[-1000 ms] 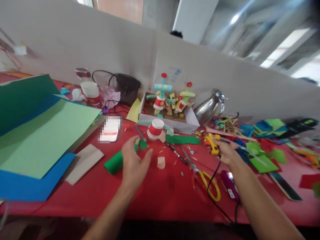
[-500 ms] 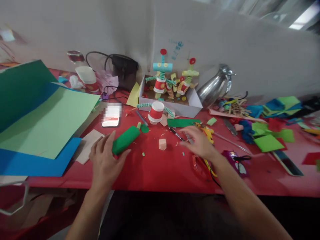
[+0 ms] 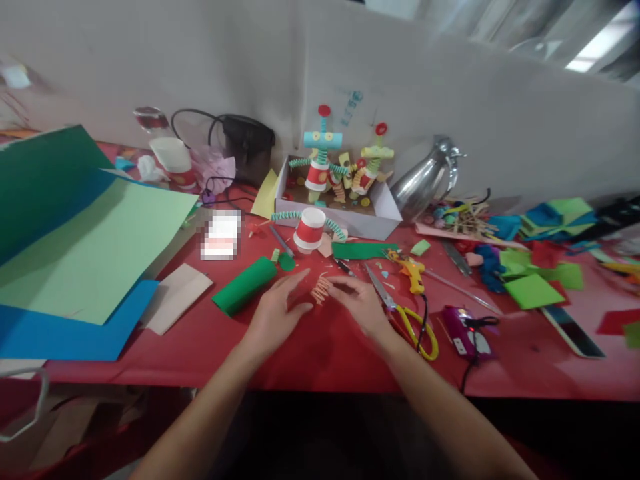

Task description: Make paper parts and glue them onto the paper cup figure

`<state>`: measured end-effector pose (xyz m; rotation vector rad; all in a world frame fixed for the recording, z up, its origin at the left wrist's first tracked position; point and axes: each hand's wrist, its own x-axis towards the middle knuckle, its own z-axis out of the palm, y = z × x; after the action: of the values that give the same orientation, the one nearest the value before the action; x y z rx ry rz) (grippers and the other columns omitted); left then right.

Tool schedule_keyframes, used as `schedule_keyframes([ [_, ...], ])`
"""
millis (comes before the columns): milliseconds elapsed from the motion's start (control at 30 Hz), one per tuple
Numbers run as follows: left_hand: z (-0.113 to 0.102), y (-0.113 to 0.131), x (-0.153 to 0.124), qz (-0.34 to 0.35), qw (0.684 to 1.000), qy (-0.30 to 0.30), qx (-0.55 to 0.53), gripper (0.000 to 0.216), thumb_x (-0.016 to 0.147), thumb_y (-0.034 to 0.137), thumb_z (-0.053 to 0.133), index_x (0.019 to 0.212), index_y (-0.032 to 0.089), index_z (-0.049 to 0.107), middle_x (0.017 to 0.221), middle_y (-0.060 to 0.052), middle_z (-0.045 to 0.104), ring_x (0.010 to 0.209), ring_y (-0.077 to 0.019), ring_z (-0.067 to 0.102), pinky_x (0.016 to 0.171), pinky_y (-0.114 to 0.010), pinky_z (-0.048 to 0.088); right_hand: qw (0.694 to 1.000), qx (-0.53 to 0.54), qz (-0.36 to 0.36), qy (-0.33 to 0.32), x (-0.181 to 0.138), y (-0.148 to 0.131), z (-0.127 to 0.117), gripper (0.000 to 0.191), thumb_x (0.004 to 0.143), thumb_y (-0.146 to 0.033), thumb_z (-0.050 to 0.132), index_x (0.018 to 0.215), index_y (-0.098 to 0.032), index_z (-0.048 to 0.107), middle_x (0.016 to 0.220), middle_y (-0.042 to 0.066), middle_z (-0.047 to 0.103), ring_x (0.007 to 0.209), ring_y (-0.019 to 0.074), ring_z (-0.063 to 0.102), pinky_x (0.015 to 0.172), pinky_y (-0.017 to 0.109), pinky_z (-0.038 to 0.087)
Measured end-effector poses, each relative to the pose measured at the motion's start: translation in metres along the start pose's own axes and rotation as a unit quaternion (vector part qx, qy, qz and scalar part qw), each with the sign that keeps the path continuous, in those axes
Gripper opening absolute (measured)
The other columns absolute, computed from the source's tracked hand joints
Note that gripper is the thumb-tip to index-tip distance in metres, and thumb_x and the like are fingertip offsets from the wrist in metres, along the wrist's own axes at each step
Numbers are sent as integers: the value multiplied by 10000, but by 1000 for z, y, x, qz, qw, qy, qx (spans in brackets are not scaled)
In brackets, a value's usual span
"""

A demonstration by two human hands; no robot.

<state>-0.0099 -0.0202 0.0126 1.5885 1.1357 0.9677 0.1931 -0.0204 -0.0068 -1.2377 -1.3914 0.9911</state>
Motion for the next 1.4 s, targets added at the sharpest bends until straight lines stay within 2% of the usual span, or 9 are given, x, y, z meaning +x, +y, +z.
schedule_keyframes([
  [67,0,10,15,-35,994,-46,-96,642,741,209,709,1356,280,543,1379,-74,571,1089,-229,634,927,-406,536,996,81,31,8,7,-9,5,257,788,-377,738,1007,-242,747,1016,39,760,968,230,696,932,414,531],
  [133,-3,22,28,-51,983,-75,-159,631,741,224,719,1347,288,553,1345,-70,596,1054,-217,643,916,-396,532,992,122,19,9,16,-20,8,257,789,-372,738,1008,-239,741,1022,36,757,985,226,691,948,407,527],
  [233,-8,36,43,-36,977,-67,-201,523,744,246,734,1256,265,632,1249,-68,648,1052,-201,632,952,-364,499,991,126,-32,4,27,-36,8,263,814,-366,714,1046,-244,724,1076,45,743,1032,227,678,965,411,525],
  [400,-7,47,58,-31,946,-46,-319,411,738,247,758,1141,235,679,1134,-73,679,998,-188,640,897,-323,505,988,-7,-155,-10,36,-55,0,615,765,-345,780,1334,-306,550,1409,78,556,1247,258,560,1015,420,500],
  [500,-2,49,62,-22,937,-36,-347,387,728,220,769,1105,236,679,1101,-61,687,963,-174,645,869,-302,508,972,-103,-209,13,39,-62,-5,547,821,-310,731,1336,-321,548,1385,69,572,1272,252,536,1050,420,472],
  [633,4,47,65,-3,942,-14,-337,335,738,215,767,1060,226,674,1068,-45,695,982,-164,640,893,-283,492,949,-176,-260,22,47,-65,-8,373,856,-232,668,1218,-318,643,1216,40,680,1173,232,606,1036,404,480],
  [767,7,46,68,9,948,29,-317,315,726,209,778,1018,230,662,1041,-19,692,931,-133,634,873,-254,488,931,-214,-294,27,54,-68,-7,369,849,-178,628,1192,-309,657,1210,34,681,1175,223,603,1037,403,479],
  [1100,11,41,73,35,939,89,-330,268,789,280,717,1033,217,625,1115,-46,656,1038,-171,623,937,-304,476,975,-65,-210,-29,69,-72,-4,206,853,-237,662,1051,-268,709,1221,50,677,1139,215,641,958,377,548],
  [1400,18,40,72,62,922,156,-348,350,766,279,717,1080,235,569,1152,-59,642,1096,-191,609,941,-337,482,982,-36,-185,-26,82,-71,-8,170,809,-307,733,962,-240,699,1077,57,712,1010,215,685,922,388,561],
])
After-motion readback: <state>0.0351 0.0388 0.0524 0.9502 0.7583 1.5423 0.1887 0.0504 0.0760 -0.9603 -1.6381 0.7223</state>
